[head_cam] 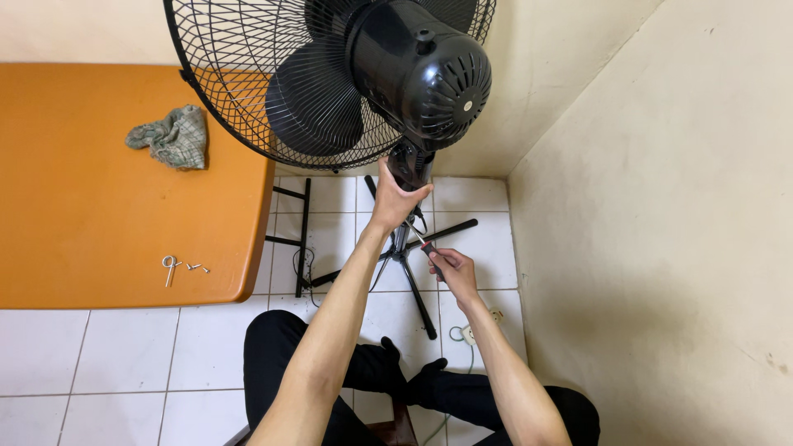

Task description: The person uses a screwdriver to loosen and remove screws from the neck of a standing electric fan. They then detach the front grille and set it aside, leaving the fan partially disassembled.

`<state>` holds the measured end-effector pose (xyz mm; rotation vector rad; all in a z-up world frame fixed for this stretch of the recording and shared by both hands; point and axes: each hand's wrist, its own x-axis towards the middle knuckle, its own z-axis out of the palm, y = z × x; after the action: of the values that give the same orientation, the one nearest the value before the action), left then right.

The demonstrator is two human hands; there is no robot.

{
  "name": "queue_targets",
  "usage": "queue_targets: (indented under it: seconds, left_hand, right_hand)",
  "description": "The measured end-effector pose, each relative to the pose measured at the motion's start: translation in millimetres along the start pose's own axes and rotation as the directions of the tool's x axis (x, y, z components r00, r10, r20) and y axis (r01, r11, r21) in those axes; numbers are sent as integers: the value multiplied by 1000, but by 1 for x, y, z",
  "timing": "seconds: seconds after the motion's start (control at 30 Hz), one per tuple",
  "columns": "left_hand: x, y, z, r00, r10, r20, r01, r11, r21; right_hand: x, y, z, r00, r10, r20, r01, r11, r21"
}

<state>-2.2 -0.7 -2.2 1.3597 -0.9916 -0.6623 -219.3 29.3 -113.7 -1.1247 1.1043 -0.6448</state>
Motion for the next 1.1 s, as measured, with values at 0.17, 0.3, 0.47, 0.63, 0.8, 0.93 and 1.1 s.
queue_targets:
  seconds: [0.17,0.3,0.47,0.63,0.8,0.93,1.1]
  left_hand:
    - [-1,5,-3,1000,-19,19,19,1000,4]
    - [-2,10,-3,1000,12,24,-11,1000,-26]
    - [-4,9,-2,999,-25,20,25,1000,-2]
    - [-4,7,0,998,-54,23,54,999,0]
    - [-2,7,-1,999,-31,26,32,999,-16]
    - [-1,6,-1,1000,-14,14,14,1000,11]
    - [-3,5,0,1000,-18,2,18,1000,-15]
  right_hand:
    - [-2,-11,-1,996,81,-34,-86,977,-194]
    - [-10,-11,5,953,-292,-77,222,850,-479]
    - [-11,0,6,939,-319,-131,221,848,-481]
    - [0,1,-9,998,1,-68,-9,994,-108]
    - [2,-5,-7,987,158,-16,-159,978,-132]
    - [-4,-10,3,972,-202,-119,129,885,-447]
    - [-13,-8,12,848,-517,-118,343,704,-622]
